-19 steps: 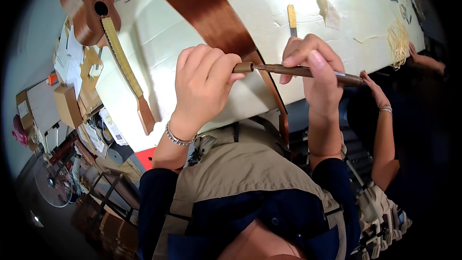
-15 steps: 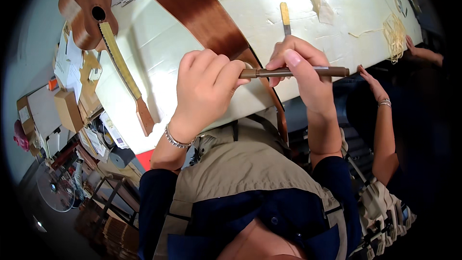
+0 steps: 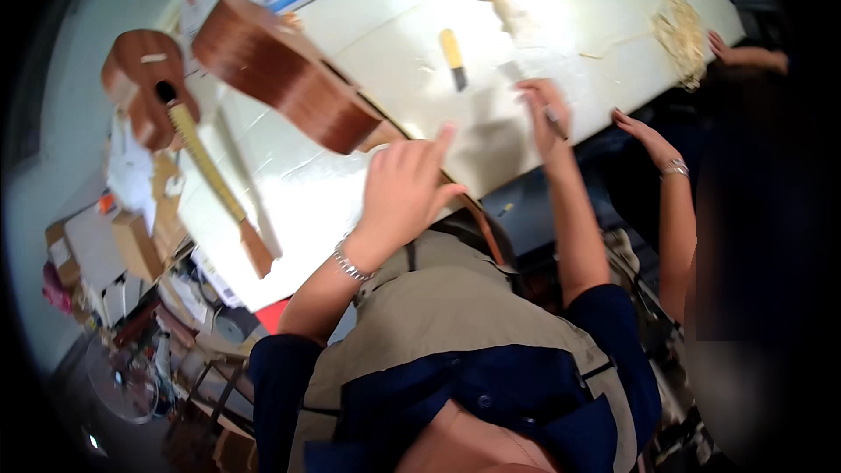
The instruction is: The person repeatedly picks up unfinished guitar bodies from a rack, scrapes the edges with a small tool, and marks the sides with a pen. The person then returns the guitar to the rack and repeats the process with another unit.
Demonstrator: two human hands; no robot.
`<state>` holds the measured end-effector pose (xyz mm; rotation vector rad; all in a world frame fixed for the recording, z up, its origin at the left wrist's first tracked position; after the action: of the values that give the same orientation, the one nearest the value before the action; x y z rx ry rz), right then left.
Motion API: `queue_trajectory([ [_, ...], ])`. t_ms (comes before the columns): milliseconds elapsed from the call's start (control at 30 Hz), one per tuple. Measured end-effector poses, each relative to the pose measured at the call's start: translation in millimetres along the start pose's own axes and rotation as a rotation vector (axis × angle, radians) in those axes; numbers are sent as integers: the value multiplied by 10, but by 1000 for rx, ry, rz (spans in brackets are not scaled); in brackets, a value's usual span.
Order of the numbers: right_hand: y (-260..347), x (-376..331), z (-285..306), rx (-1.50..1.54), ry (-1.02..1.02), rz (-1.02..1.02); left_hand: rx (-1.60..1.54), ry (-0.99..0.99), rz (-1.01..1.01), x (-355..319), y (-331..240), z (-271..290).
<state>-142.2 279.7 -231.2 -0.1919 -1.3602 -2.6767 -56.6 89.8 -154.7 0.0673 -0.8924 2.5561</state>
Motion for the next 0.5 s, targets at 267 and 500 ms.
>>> queue_trajectory([
  [267,-380,241,499,-567,-127,-111,387,255,-305,-29,0,-401],
  [500,710,-1540,-370,487,551,-368,508,324,-434,-152,326,-830],
])
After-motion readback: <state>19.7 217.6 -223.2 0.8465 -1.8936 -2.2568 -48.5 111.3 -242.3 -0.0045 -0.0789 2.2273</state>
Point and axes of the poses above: each hand's wrist, its own x-axis towards the middle knuckle, its own z-axis out of the back of the hand, y = z × x, the point moved 7 cm from there along x, towards the middle knuckle, and after that the axes turned 7 degrees about -x, right-handed, at the moved point
